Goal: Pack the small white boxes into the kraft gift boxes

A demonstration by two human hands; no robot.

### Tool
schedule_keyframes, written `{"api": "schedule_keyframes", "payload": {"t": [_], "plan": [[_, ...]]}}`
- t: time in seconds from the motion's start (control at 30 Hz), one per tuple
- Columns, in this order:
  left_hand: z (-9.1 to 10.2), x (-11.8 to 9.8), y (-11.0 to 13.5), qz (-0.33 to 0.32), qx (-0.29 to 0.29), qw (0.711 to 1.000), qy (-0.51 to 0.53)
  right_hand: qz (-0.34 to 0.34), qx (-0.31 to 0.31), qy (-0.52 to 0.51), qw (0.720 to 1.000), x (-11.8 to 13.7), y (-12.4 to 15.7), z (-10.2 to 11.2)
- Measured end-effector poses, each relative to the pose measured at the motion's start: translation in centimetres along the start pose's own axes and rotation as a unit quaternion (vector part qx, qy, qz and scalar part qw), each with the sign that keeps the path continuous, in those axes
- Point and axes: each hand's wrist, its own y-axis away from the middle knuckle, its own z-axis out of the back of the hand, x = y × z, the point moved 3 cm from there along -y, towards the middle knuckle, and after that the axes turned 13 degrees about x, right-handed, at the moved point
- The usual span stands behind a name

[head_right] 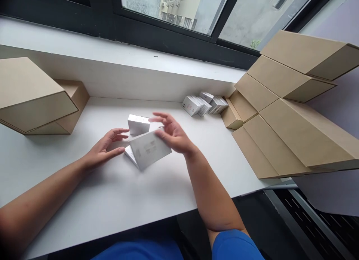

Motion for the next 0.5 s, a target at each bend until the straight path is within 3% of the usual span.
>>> {"api": "schedule_keyframes", "payload": {"t": [0.1,0.23,0.37,0.5], "plan": [[-0.9,-0.7,0.3,-0.050,0.040,0.998,-0.009,-0.058,0.027,0.029,0.998,-1.8,-0.6,-2.2],[-2.1,-1.3,0.3,-0.092,0.060,0.988,-0.107,-0.092,-0.069,0.053,0.992,-3.8,-1.2,-3.4],[-2.8,-2.1,0.3,-0.109,0.027,0.973,-0.203,-0.062,-0.152,0.062,0.984,-4.0,-1.4,-3.1],[-2.5,-1.8,0.3,-0.088,-0.007,0.981,-0.172,-0.063,-0.140,0.082,0.985,-3.9,-1.3,-2.6]]}}
